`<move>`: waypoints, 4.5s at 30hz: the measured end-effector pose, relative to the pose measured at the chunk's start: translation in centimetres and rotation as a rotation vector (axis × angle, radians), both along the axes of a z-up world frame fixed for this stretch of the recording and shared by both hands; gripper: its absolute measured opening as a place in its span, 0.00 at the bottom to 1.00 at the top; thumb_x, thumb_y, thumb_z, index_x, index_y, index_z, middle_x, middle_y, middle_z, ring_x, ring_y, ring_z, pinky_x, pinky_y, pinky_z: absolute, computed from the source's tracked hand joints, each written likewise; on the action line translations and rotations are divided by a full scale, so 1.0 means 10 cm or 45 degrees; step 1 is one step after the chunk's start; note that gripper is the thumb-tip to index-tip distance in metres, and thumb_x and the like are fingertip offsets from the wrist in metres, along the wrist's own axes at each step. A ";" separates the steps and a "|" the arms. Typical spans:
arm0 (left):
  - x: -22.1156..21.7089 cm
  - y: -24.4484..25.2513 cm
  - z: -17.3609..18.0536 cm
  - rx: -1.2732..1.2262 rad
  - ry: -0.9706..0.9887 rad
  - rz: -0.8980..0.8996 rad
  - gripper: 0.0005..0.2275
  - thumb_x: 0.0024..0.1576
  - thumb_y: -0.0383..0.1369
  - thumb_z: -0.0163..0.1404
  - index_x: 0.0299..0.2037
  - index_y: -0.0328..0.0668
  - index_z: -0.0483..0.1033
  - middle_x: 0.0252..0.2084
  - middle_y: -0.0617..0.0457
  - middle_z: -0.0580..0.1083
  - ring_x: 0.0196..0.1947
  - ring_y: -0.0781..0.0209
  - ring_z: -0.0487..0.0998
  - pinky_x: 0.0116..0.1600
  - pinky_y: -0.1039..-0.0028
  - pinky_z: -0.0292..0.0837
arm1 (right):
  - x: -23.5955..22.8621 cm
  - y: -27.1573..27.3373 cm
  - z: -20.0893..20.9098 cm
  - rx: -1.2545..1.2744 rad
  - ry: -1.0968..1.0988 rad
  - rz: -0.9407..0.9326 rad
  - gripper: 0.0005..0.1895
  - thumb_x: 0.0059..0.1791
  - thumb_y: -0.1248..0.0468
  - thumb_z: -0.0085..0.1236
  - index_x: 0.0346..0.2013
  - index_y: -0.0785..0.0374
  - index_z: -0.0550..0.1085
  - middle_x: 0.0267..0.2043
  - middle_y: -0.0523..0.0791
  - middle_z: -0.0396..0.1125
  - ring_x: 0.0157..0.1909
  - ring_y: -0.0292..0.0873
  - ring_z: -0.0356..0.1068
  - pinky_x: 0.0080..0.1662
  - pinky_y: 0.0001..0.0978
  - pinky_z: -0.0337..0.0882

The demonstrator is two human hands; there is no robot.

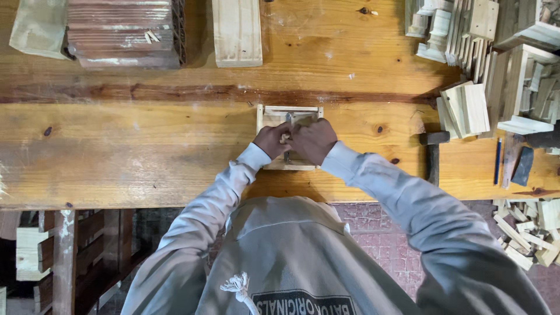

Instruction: The person assembles a small wooden box by placing a metal bracket inside a wooden frame and securing it with a screwdriver.

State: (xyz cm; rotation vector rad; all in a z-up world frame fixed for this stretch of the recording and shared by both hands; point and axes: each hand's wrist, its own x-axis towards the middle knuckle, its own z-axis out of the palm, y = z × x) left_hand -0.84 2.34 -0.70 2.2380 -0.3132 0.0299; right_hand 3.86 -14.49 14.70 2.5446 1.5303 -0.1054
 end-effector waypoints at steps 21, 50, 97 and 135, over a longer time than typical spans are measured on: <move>0.10 0.00 0.04 0.097 -0.160 -0.068 0.19 0.47 0.45 0.64 0.44 0.47 0.75 0.33 0.50 0.79 0.39 0.47 0.82 0.42 0.59 0.78 | 0.06 0.14 -0.33 -0.289 0.485 -0.576 0.21 0.50 0.64 0.46 0.56 0.71 0.67 0.36 0.55 0.76 0.39 0.61 0.78 0.39 0.55 0.77; 0.28 -0.01 -0.08 0.103 0.000 -0.302 0.13 0.61 0.37 0.49 0.29 0.35 0.73 0.17 0.44 0.72 0.20 0.46 0.77 0.36 0.63 0.76 | 0.04 0.09 0.45 -0.289 0.278 -0.051 0.16 0.54 0.61 0.42 0.50 0.67 0.73 0.42 0.56 0.74 0.42 0.58 0.78 0.41 0.51 0.74; -0.35 -0.48 0.17 0.887 0.738 -0.485 0.21 0.64 0.32 0.41 0.67 0.37 0.55 0.47 0.40 0.77 0.72 0.42 0.56 0.72 0.56 0.55 | 0.31 -0.22 0.08 -0.040 0.145 0.335 0.07 0.54 0.66 0.54 0.46 0.60 0.69 0.42 0.46 0.62 0.40 0.51 0.73 0.38 0.41 0.75; -0.43 -0.64 0.05 0.848 0.856 -0.308 0.21 0.66 0.29 0.34 0.70 0.35 0.53 0.69 0.42 0.58 0.70 0.48 0.57 0.62 0.63 0.69 | 0.18 0.24 -0.06 -0.483 0.536 0.096 0.13 0.50 0.62 0.48 0.36 0.68 0.77 0.32 0.54 0.75 0.36 0.59 0.79 0.36 0.52 0.77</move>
